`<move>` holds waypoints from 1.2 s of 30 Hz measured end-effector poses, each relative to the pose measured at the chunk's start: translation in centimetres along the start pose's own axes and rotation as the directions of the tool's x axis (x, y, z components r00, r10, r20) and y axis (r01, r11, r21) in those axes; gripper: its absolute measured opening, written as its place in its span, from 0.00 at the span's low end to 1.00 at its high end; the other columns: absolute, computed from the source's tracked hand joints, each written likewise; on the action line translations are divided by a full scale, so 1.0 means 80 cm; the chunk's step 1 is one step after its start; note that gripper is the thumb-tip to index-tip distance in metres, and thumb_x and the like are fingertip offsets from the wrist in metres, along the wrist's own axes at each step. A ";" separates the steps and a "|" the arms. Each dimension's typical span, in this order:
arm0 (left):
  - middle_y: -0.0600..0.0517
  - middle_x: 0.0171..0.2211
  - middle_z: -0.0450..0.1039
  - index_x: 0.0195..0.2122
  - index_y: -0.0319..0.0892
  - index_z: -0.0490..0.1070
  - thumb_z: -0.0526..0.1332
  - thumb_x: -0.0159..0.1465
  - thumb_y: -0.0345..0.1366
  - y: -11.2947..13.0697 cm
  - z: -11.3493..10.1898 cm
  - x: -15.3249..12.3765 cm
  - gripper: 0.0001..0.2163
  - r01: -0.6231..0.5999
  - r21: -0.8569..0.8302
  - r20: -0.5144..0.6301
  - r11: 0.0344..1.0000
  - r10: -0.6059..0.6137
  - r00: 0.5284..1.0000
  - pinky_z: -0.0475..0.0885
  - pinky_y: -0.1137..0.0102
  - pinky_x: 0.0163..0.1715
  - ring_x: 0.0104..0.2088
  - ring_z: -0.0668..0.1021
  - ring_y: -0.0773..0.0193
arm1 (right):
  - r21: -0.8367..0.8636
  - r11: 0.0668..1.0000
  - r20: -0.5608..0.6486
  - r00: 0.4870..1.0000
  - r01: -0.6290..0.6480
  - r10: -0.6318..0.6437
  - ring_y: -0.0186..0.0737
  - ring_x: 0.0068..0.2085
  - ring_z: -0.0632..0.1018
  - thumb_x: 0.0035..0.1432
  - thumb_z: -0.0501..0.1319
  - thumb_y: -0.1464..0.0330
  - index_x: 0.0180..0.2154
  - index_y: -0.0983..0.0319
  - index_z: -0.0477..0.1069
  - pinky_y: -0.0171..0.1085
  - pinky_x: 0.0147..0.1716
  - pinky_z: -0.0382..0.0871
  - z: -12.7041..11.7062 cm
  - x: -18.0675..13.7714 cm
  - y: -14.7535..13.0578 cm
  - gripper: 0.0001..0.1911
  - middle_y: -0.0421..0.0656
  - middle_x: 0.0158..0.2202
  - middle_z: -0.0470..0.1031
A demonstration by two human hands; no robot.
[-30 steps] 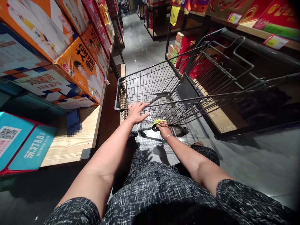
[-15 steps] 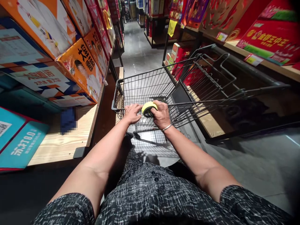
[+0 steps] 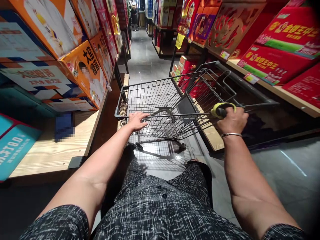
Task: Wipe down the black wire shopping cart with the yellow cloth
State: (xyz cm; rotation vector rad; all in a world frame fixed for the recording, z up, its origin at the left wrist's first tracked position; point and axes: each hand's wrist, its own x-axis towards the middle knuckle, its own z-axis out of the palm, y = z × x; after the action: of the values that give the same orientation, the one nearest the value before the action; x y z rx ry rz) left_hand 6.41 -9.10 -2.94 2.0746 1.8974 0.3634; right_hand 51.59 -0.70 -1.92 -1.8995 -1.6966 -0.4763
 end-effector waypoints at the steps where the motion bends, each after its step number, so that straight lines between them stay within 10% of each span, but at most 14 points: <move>1: 0.49 0.56 0.75 0.59 0.59 0.74 0.62 0.65 0.44 0.003 -0.001 0.001 0.21 0.017 0.010 0.010 1.000 -0.017 1.000 0.56 0.48 0.61 0.61 0.69 0.45 | -0.034 0.998 -0.008 0.999 -0.052 0.052 0.50 0.47 0.68 0.56 0.62 0.74 0.44 0.67 0.79 0.50 0.39 0.56 -0.001 0.004 0.004 0.14 0.60 0.49 0.69; 7: 0.45 0.60 0.71 0.67 0.54 0.66 0.63 0.64 0.42 0.043 0.009 0.011 0.28 -0.043 0.042 -0.019 0.998 0.044 0.999 0.53 0.44 0.64 0.64 0.65 0.39 | 0.168 0.975 0.068 0.985 0.147 -0.160 0.47 0.43 0.69 0.49 0.61 0.79 0.48 0.63 0.77 0.47 0.41 0.64 0.013 -0.049 -0.097 0.22 0.56 0.52 0.68; 13: 0.44 0.54 0.74 0.61 0.48 0.69 0.62 0.63 0.35 0.059 0.024 0.016 0.23 -0.120 0.022 0.000 0.993 0.120 0.993 0.61 0.50 0.57 0.57 0.71 0.43 | 0.440 0.785 0.134 0.832 0.437 -0.538 0.48 0.46 0.67 0.55 0.58 0.78 0.52 0.54 0.76 0.42 0.42 0.71 0.012 -0.124 -0.247 0.25 0.49 0.58 0.68; 20: 0.50 0.59 0.73 0.62 0.53 0.69 0.62 0.65 0.39 0.036 0.017 0.015 0.23 -0.124 0.009 -0.005 0.992 0.124 0.992 0.58 0.52 0.60 0.59 0.70 0.46 | 0.370 0.850 -0.099 0.926 0.375 -0.365 0.55 0.57 0.65 0.59 0.58 0.73 0.48 0.54 0.77 0.53 0.57 0.67 0.055 -0.124 -0.183 0.17 0.50 0.58 0.66; 23: 0.50 0.57 0.75 0.62 0.53 0.70 0.57 0.70 0.43 0.033 0.015 0.015 0.19 -0.110 -0.005 -0.008 0.994 0.110 0.994 0.57 0.52 0.59 0.58 0.70 0.48 | 0.368 0.861 0.016 0.923 0.351 -0.383 0.54 0.57 0.66 0.60 0.58 0.72 0.47 0.53 0.78 0.54 0.58 0.66 0.095 -0.162 -0.162 0.16 0.50 0.56 0.68; 30: 0.50 0.53 0.76 0.61 0.53 0.70 0.54 0.72 0.46 0.029 0.016 0.013 0.18 -0.122 0.017 -0.030 0.992 0.122 0.992 0.58 0.53 0.58 0.55 0.71 0.49 | 0.328 0.900 0.702 0.563 0.289 -0.436 0.52 0.62 0.65 0.65 0.55 0.72 0.51 0.50 0.80 0.48 0.60 0.60 0.161 -0.283 -0.191 0.20 0.45 0.66 0.67; 36: 0.50 0.55 0.75 0.61 0.52 0.70 0.57 0.70 0.47 0.027 0.016 0.015 0.20 -0.132 0.032 -0.019 0.991 0.133 0.991 0.57 0.53 0.58 0.57 0.70 0.48 | 0.335 0.891 0.684 0.570 0.307 -0.454 0.51 0.58 0.66 0.64 0.54 0.73 0.51 0.52 0.80 0.44 0.58 0.59 0.156 -0.264 -0.191 0.21 0.45 0.64 0.69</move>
State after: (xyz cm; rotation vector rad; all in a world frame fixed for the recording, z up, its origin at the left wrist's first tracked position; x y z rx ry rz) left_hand 9.01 -8.17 -3.33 2.2319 1.7923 0.3907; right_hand 32.31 -9.00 -21.86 -1.6712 -2.6137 0.4101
